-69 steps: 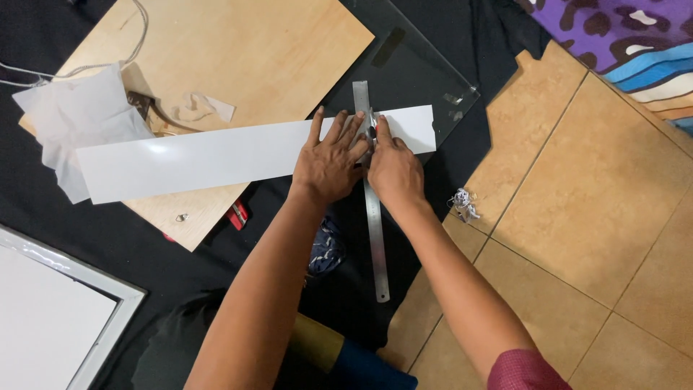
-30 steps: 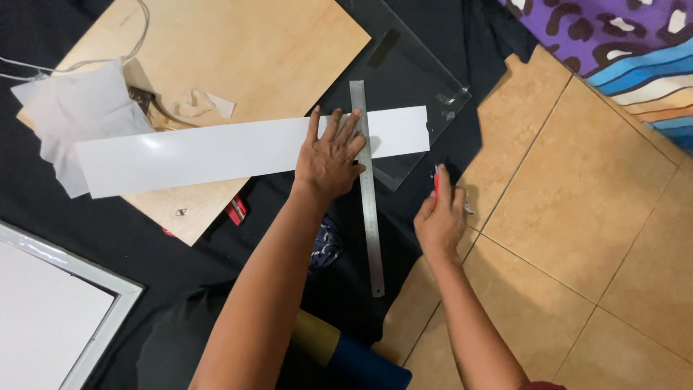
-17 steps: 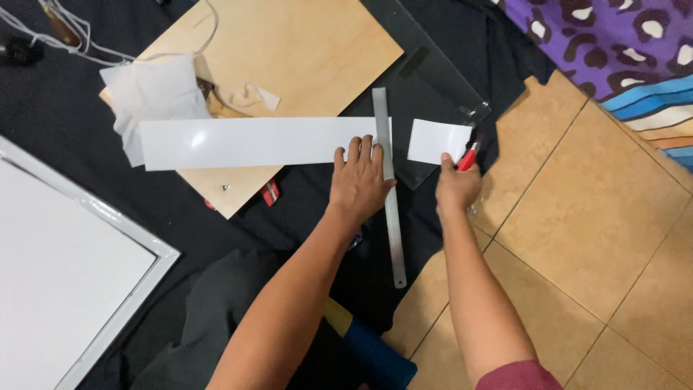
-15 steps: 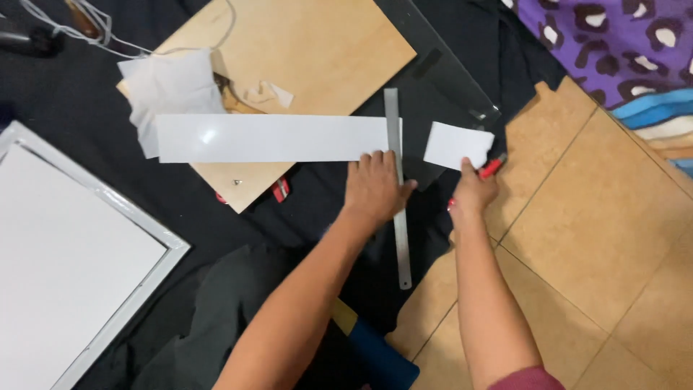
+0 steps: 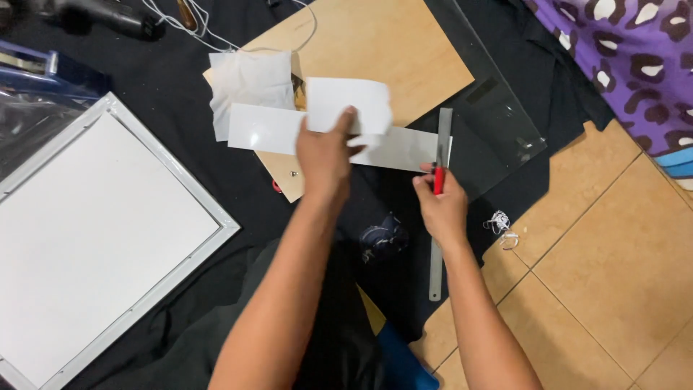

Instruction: The person measures and cuts white rectangular material strips using a metal ruler and a red utility knife. They repeatedly align the ruler, score the material, and separate cut pieces, working on a black cloth-covered surface with a white frame nearby.

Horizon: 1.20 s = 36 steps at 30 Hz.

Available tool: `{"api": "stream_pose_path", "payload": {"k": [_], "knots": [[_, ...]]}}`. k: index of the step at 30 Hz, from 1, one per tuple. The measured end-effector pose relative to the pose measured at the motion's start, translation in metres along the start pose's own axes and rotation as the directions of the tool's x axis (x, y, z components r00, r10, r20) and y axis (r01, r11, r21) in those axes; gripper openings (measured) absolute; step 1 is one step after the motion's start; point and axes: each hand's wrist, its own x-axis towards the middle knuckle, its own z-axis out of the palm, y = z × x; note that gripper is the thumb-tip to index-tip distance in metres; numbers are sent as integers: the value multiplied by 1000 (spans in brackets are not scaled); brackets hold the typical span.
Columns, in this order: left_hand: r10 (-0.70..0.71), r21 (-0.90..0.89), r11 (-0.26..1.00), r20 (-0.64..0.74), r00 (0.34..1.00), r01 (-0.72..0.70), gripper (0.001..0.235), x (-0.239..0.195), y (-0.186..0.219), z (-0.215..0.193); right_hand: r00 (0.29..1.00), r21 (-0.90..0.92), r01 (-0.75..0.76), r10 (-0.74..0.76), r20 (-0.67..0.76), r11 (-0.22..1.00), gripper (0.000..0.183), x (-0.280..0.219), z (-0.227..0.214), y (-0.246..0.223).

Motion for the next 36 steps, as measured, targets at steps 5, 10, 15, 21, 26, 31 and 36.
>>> {"api": "stream_pose_path", "payload": {"k": [5, 10, 15, 21, 26, 31, 36], "knots": [[123, 32, 992, -121, 985, -120, 90, 46, 63, -91, 965, -230, 253, -228, 128, 940, 46, 15, 27, -49], [215, 555, 823, -104, 971, -122, 110, 66, 41, -153, 924, -277, 276, -175, 339, 920, 82, 18, 41, -88], [202, 933, 340, 49, 978, -117, 105, 101, 17, -161, 880, -331, 375, -221, 420, 866, 69, 31, 62, -50], [102, 715, 684, 101, 990, -144, 33, 109, -24, -197, 979, -328, 136, -77, 186, 935, 64, 18, 39, -36], [-120, 134, 986, 143, 982, 101, 32, 62, -9, -197, 997, -468, 63, -37, 65, 882, 78, -25, 42, -4], [-74, 67, 996, 144, 987, 65, 31, 56, -10, -203, 806, -479, 492, -588, -65, 727, 88, -61, 93, -53], [71, 300, 944, 223, 972, -138, 29, 64, -5, -210, 625, -64, 775, -747, 227, 629, 82, -20, 137, -147]]}}
